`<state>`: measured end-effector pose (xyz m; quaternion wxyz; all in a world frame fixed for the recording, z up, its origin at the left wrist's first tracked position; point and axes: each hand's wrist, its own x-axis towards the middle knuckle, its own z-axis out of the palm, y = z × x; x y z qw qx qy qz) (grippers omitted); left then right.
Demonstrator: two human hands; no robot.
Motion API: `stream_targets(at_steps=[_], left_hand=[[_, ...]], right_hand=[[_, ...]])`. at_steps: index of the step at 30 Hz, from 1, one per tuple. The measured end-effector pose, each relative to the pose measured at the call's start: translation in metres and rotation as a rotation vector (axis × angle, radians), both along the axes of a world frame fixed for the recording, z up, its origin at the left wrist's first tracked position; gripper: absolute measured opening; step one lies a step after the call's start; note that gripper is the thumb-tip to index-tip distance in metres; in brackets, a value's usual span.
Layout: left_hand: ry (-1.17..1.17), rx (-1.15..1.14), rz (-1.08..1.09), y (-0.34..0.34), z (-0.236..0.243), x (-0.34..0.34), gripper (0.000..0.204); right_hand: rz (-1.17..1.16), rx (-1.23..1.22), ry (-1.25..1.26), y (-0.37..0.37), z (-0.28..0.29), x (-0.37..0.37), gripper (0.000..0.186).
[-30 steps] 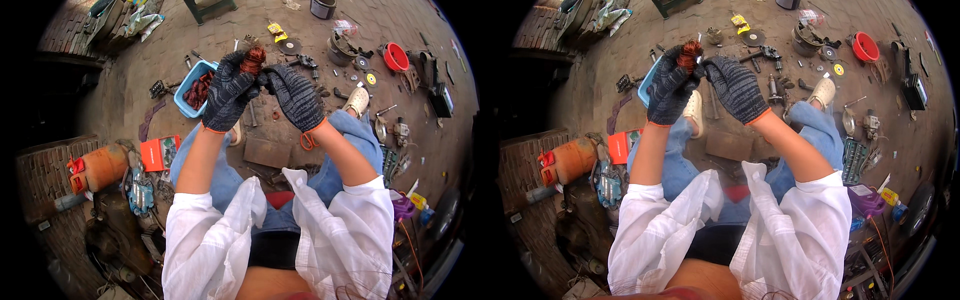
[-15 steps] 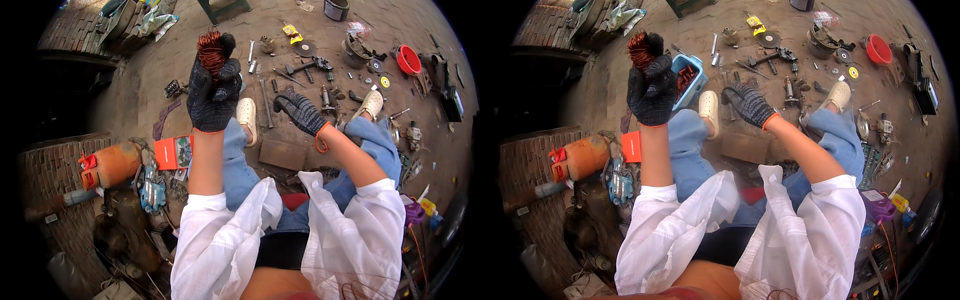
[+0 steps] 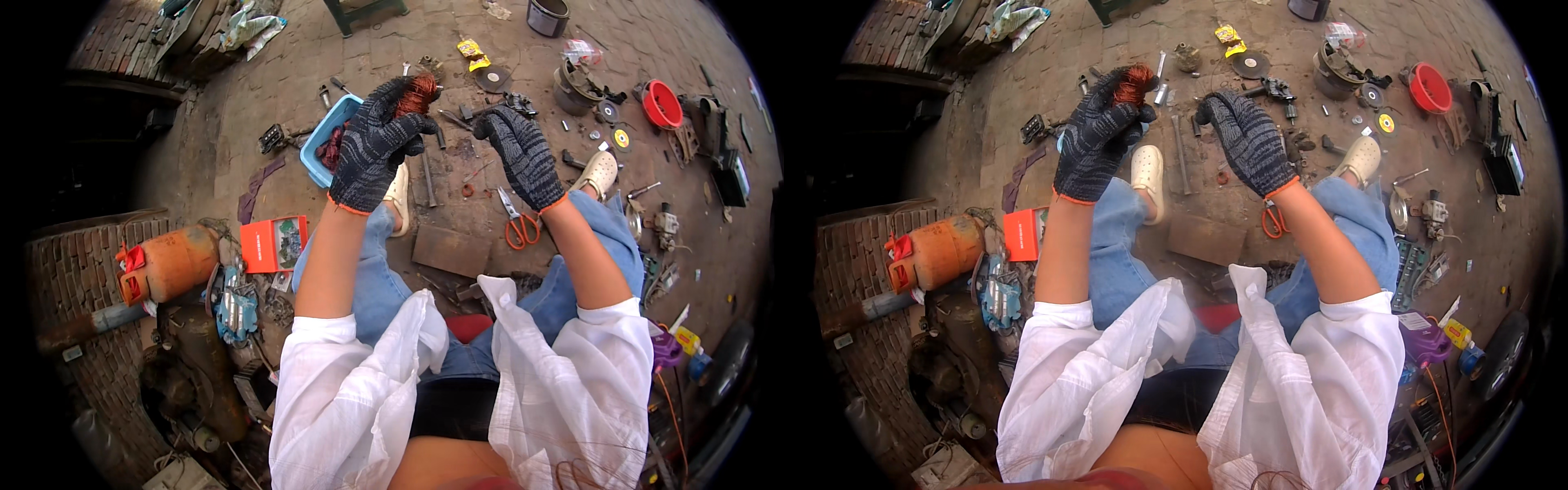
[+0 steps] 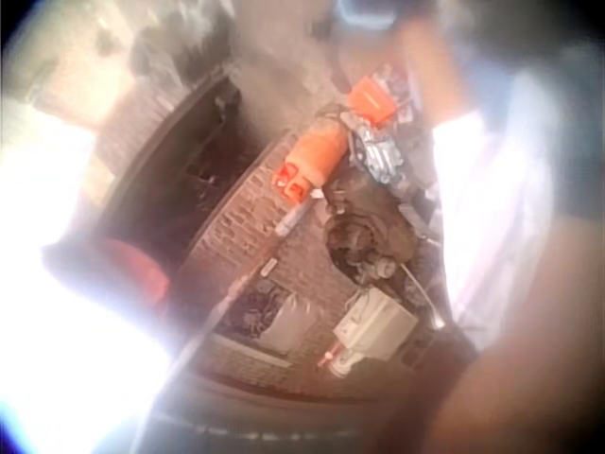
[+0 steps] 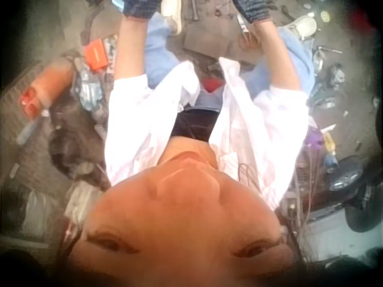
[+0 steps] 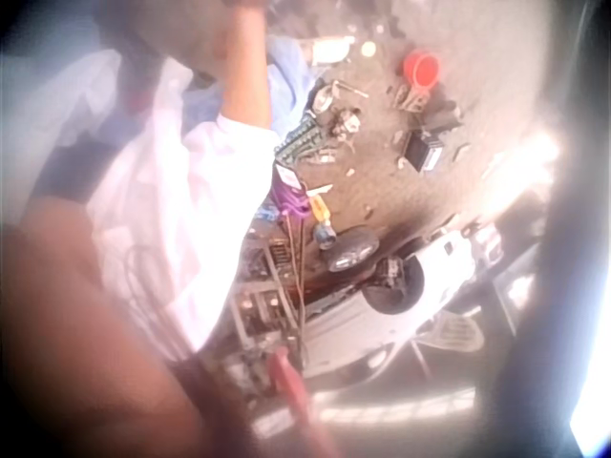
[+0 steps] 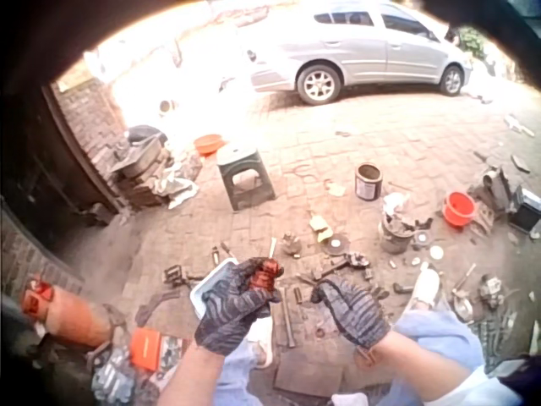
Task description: The person sits on the ground and winds copper wire around a small cylindrical object. They repeatedly wrap the wire by hand, occasionally adjusting the coil and the object's orientation.
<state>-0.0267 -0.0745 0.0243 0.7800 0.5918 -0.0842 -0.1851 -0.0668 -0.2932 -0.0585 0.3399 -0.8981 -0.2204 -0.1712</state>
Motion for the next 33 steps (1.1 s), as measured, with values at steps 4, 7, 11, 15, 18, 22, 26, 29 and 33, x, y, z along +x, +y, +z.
stream_targets(at_steps=[4,7,11,15,18,22,26,29,33], left_hand=[[-0.032,0.196,-0.006,-0.011,-0.012,0.0,0.049],[-0.163,0.297,-0.035,-0.021,-0.012,-0.004,0.05],[-0.106,0.254,-0.044,-0.025,-0.02,-0.005,0.052],[-0.354,0.356,-0.021,-0.029,-0.033,-0.005,0.053],[-0.375,0.405,-0.009,-0.033,-0.036,-0.006,0.049],[-0.14,0.409,-0.022,-0.041,-0.024,-0.009,0.039],[-0.018,0.24,0.003,-0.037,-0.028,-0.01,0.034],[-0.04,0.18,0.023,-0.032,-0.042,-0.002,0.035],[0.018,0.133,0.137,-0.034,-0.042,-0.002,0.041]], right_hand=[[0.0,0.058,0.045,0.008,0.013,-0.009,0.037],[-0.029,0.012,-0.031,0.012,0.016,-0.015,0.035],[-0.059,-0.025,-0.142,0.017,0.018,-0.013,0.026],[-0.101,-0.007,0.075,0.02,0.03,-0.01,0.018],[-0.141,-0.111,0.069,0.021,0.029,-0.01,0.016],[-0.177,-0.306,-0.026,0.021,0.036,-0.014,0.014],[-0.162,-0.311,-0.026,0.022,0.041,-0.014,0.014],[-0.143,-0.199,0.008,0.023,0.036,-0.013,0.015],[-0.117,0.058,0.002,0.027,0.027,-0.015,0.018]])
